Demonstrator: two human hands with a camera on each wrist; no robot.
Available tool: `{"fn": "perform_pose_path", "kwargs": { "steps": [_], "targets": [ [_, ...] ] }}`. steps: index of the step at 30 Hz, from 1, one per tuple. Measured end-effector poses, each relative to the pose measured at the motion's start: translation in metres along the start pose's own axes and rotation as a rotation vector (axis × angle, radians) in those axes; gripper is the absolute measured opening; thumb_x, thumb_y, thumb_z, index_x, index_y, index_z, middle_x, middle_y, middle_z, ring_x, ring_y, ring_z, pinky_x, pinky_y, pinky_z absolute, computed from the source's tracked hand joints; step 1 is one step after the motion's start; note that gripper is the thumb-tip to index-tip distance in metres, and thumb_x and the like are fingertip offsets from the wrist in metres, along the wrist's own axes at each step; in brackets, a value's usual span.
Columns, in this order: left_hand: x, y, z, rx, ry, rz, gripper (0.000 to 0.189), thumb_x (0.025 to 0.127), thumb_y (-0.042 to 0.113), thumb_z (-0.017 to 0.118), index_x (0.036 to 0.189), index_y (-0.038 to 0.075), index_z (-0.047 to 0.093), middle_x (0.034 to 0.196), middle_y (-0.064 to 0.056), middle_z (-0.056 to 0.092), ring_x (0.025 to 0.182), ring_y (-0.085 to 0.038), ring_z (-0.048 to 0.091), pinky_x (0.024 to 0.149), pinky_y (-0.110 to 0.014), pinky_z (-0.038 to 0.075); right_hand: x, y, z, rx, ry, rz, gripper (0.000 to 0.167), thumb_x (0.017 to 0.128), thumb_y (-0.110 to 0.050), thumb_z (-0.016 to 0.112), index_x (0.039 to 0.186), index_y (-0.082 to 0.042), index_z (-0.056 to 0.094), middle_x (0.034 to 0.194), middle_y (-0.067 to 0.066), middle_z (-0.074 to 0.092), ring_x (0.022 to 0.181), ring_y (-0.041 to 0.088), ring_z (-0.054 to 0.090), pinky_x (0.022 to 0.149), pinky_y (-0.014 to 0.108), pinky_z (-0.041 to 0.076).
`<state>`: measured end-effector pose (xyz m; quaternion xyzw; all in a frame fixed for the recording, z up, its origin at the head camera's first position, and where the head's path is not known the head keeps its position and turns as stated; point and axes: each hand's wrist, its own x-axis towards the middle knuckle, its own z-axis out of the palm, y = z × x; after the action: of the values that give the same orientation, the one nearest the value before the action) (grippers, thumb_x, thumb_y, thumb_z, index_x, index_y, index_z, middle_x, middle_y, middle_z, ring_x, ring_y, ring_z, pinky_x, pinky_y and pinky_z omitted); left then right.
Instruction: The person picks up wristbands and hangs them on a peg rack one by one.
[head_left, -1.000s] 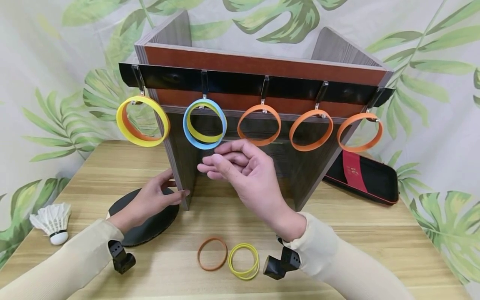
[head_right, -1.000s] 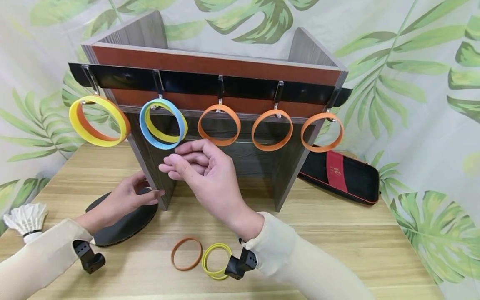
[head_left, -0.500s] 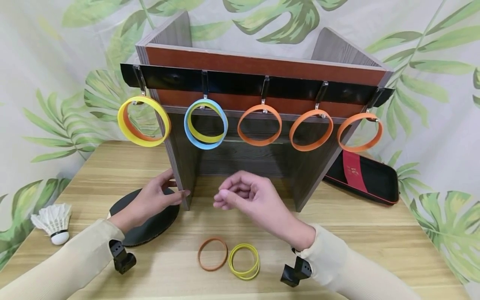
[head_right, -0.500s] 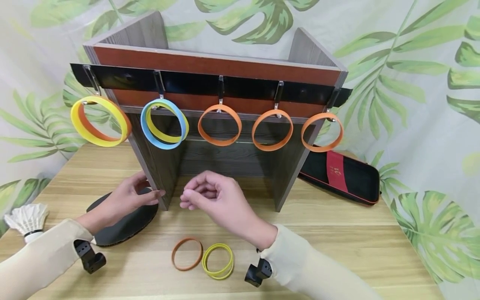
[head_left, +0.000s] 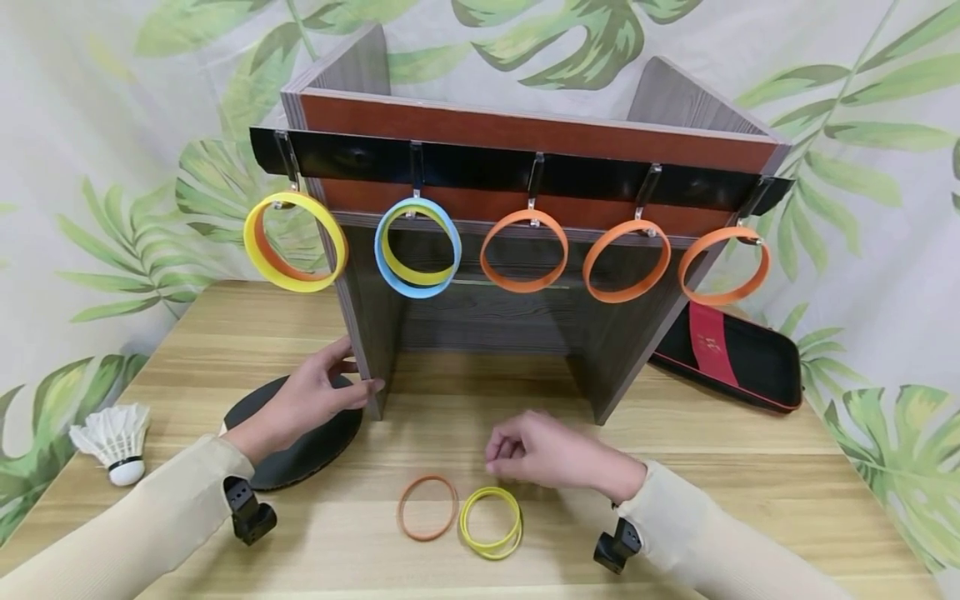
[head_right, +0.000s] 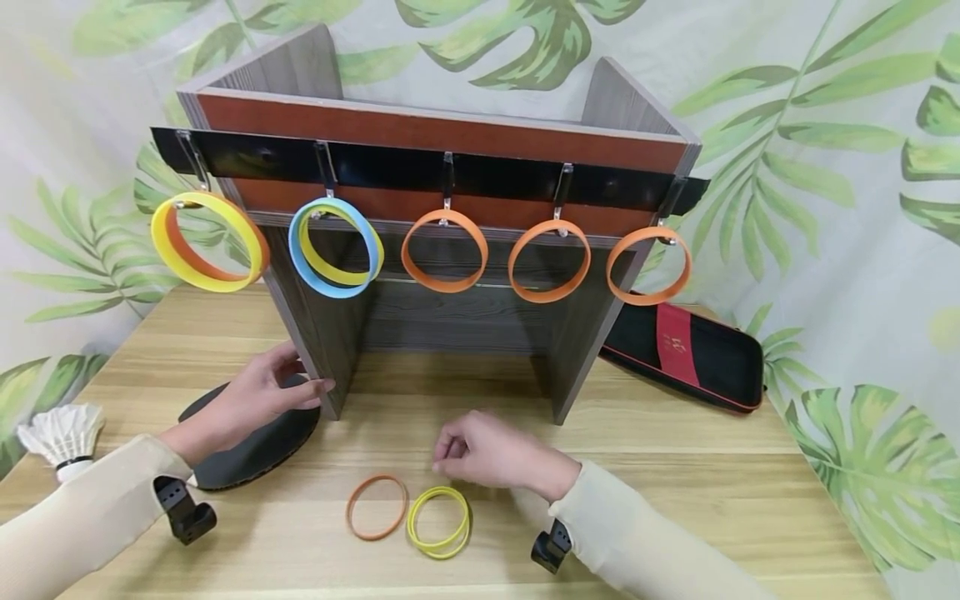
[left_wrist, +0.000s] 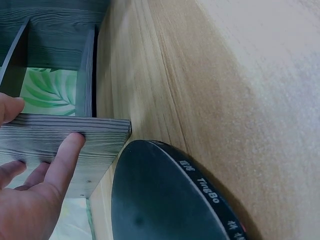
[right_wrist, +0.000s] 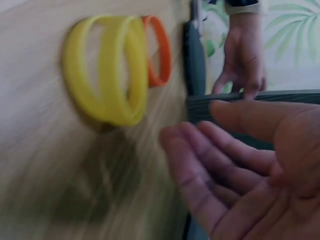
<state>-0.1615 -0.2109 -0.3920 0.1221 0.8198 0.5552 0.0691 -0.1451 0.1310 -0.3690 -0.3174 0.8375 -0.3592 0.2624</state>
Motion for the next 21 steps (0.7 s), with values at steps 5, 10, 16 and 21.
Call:
{"fn": "perform_pose_path", "kwargs": {
  "steps": [5,10,16,21],
  "targets": [
    [-0.001,0.001,0.001,-0.005,0.001,0.004,0.069,0.100,0.012,0.071,0.159,0.006,0.037,0.151,-0.027,0.049,0.124,-0.039,0.056,0.085,-0.028,0.063,-0.004,0.011,0.005,-0.059,-0.077,0.067,0.007,0.093,-0.013,0.077,0.089,-0.010,0.073,0.080,-0.003,0.070,0.071,0.001,0.059,0.066,0.018,0.051],
    [-0.001,0.002,0.001,-0.003,0.002,-0.001,0.069,0.099,0.013,0.071,0.159,0.006,0.037,0.150,-0.027,0.050,0.124,-0.038,0.057,0.084,-0.028,0.064,-0.006,0.015,0.010,-0.085,-0.084,0.071,0.010,0.091,-0.014,0.079,0.084,-0.010,0.073,0.073,-0.006,0.066,0.063,-0.001,0.054,0.060,0.016,0.046],
    [-0.001,0.001,0.001,0.000,0.003,-0.017,0.070,0.099,0.013,0.072,0.160,0.007,0.036,0.151,-0.027,0.050,0.124,-0.040,0.056,0.085,-0.029,0.064,-0.005,0.016,0.014,-0.043,-0.097,0.095,0.011,0.093,-0.008,0.076,0.084,-0.008,0.071,0.067,-0.006,0.063,0.056,0.001,0.053,0.054,0.015,0.043],
    [-0.001,0.002,0.001,-0.009,-0.006,-0.003,0.070,0.099,0.012,0.071,0.160,0.006,0.036,0.152,-0.027,0.048,0.125,-0.039,0.056,0.086,-0.030,0.064,-0.005,0.016,0.014,-0.011,-0.100,0.099,0.007,0.093,-0.005,0.075,0.087,-0.004,0.072,0.071,0.001,0.068,0.058,0.003,0.056,0.054,0.016,0.047]
  ]
}}
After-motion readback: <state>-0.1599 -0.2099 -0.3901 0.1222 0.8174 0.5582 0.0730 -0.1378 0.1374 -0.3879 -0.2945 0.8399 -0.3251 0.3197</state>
